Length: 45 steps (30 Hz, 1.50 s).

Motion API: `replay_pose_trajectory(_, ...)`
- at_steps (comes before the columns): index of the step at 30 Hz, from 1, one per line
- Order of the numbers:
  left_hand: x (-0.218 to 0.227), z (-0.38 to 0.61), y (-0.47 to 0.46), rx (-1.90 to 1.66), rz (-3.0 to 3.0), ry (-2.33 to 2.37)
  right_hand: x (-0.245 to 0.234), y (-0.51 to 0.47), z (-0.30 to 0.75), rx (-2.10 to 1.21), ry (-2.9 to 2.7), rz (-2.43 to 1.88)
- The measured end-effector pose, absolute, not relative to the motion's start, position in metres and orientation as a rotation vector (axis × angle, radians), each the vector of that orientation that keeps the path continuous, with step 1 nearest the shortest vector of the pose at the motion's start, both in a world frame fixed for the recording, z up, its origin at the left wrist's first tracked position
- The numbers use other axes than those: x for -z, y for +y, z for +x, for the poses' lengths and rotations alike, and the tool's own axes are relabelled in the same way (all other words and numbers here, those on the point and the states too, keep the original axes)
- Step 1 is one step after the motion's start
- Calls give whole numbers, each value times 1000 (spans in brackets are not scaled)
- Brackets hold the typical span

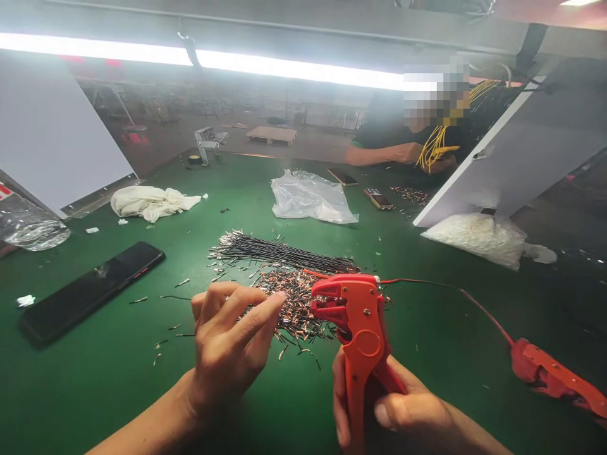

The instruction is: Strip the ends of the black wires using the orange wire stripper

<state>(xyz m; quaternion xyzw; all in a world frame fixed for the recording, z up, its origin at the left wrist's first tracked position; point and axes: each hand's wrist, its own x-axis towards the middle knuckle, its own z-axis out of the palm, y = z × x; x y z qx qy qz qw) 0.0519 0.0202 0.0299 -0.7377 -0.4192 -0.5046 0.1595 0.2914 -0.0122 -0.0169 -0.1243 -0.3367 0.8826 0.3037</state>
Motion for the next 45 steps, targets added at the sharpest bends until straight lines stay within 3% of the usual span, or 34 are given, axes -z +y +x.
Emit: replay_pose_trajectory(45, -28, 56, 20, 1434, -2187, -1201, 10, -17, 288, -2251, -1128, -495)
